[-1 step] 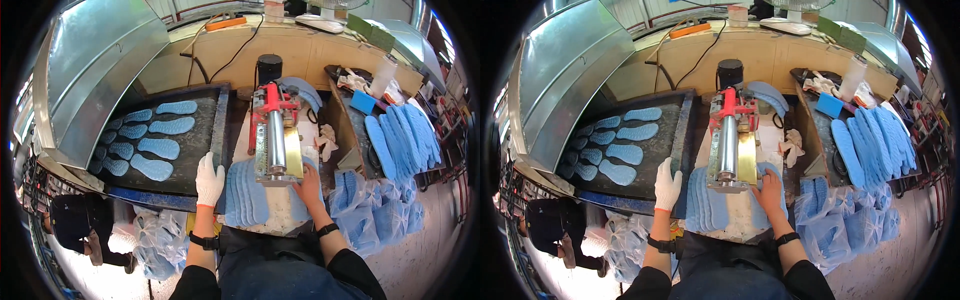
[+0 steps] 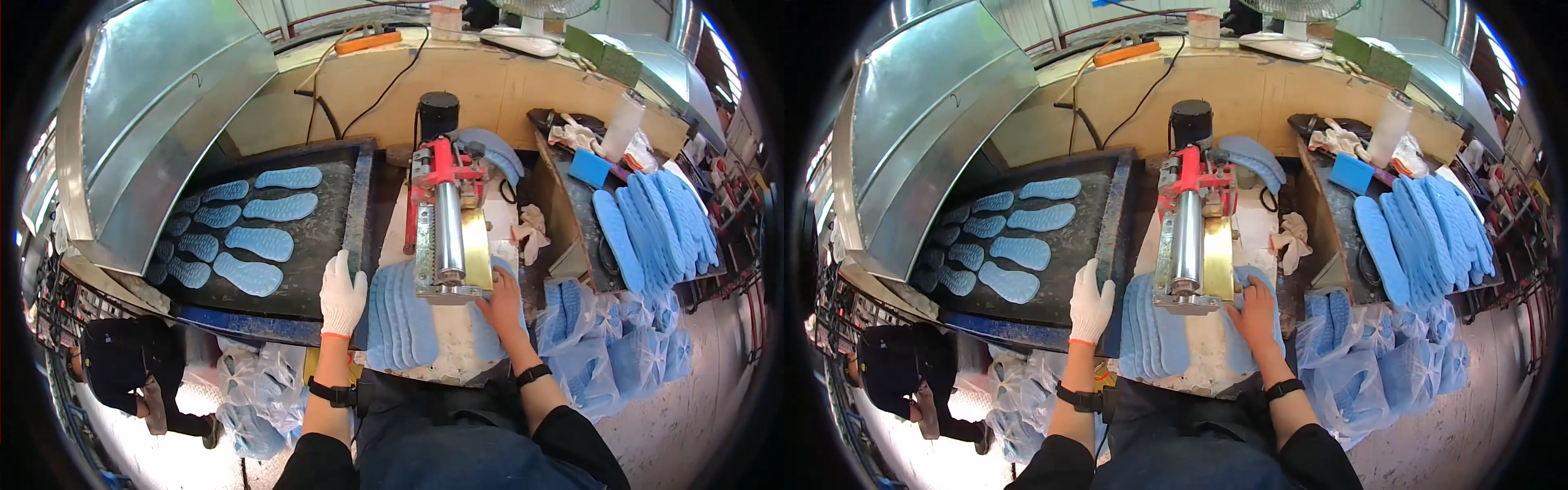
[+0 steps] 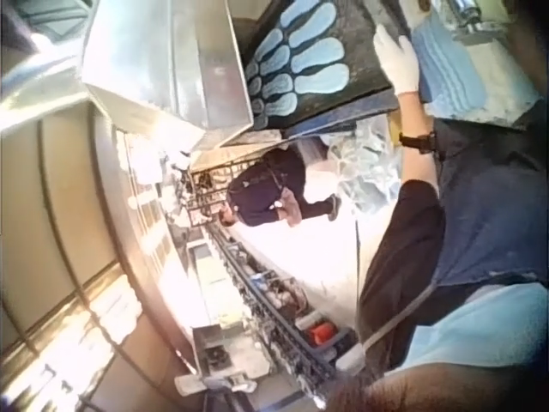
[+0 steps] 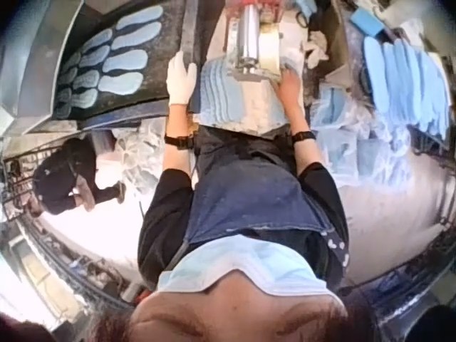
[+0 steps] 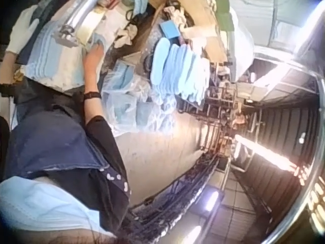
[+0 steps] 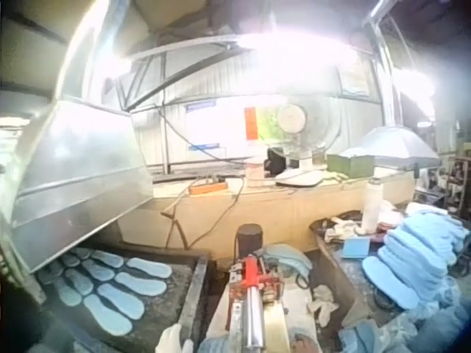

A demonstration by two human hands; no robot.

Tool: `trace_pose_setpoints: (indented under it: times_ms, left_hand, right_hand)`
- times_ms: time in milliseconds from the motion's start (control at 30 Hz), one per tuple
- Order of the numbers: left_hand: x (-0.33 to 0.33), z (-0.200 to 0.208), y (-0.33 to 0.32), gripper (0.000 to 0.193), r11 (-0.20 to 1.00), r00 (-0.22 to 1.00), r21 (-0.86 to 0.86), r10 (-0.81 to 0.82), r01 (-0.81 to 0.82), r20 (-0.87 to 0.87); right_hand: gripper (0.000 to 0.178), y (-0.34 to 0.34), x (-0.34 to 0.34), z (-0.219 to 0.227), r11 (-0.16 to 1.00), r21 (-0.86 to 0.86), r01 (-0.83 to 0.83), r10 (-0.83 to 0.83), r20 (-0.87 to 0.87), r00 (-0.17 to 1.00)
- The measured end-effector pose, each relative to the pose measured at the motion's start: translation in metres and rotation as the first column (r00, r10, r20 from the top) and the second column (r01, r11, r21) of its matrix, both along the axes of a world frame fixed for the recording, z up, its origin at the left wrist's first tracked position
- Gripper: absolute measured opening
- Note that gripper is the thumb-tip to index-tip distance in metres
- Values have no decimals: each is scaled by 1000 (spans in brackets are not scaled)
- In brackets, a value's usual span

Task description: Attaching blue shoe insoles to foam bases using a rolling machine.

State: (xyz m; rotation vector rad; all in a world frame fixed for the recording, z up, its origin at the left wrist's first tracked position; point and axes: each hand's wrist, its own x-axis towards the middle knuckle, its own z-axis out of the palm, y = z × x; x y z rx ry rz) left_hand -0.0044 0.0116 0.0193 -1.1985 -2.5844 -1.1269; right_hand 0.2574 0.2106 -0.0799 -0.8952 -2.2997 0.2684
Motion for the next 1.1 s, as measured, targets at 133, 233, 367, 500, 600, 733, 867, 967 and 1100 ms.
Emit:
trace_pose_setpoints:
  times_ms: [133, 233, 367, 500, 600, 733, 867, 967, 1100]
  left_hand:
    - [-4, -11, -8, 52, 999, 994, 46, 26, -21, -110]
    - [-2, -6, -8, 45, 994, 991, 109, 21, -7, -132]
    - [2, -6, -5, 47, 994, 987, 105, 31, -14, -160]
    - [0, -11, -5, 48, 993, 988, 118, 31, -13, -153]
    - [2, -1, -12, 46, 996, 995, 88, 35, -26, -97]
    - [5, 5, -12, 49, 993, 990, 116, 28, -13, -136]
    - [35, 29, 5, 47, 966, 998, 259, -22, 8, 51]
    - [54, 46, 19, 45, 889, 955, 449, -207, 93, 213]
    - [66, 87, 22, 45, 715, 802, 681, -493, 155, 336]
  right_hand:
    - [36, 0, 4, 1, 988, -152, -12, -18, -192, 981]
    - [29, -7, 24, 13, 763, -646, 28, -319, -339, 885]
    - [30, -6, 45, 32, 812, -583, -10, -296, -428, 854]
    - [31, -3, 41, 86, 927, -375, -4, -202, -508, 837]
    - [45, 4, 21, 120, 996, 84, 16, 16, -370, 929]
    - [51, 3, 0, 141, 976, 217, 37, 11, -216, 976]
    - [51, 6, 4, 136, 949, 308, 64, -17, -153, 988]
    - [45, 7, 9, 131, 947, 318, 37, -11, -83, 996]
    - [47, -8, -10, 137, 952, 287, -104, 139, -104, 985]
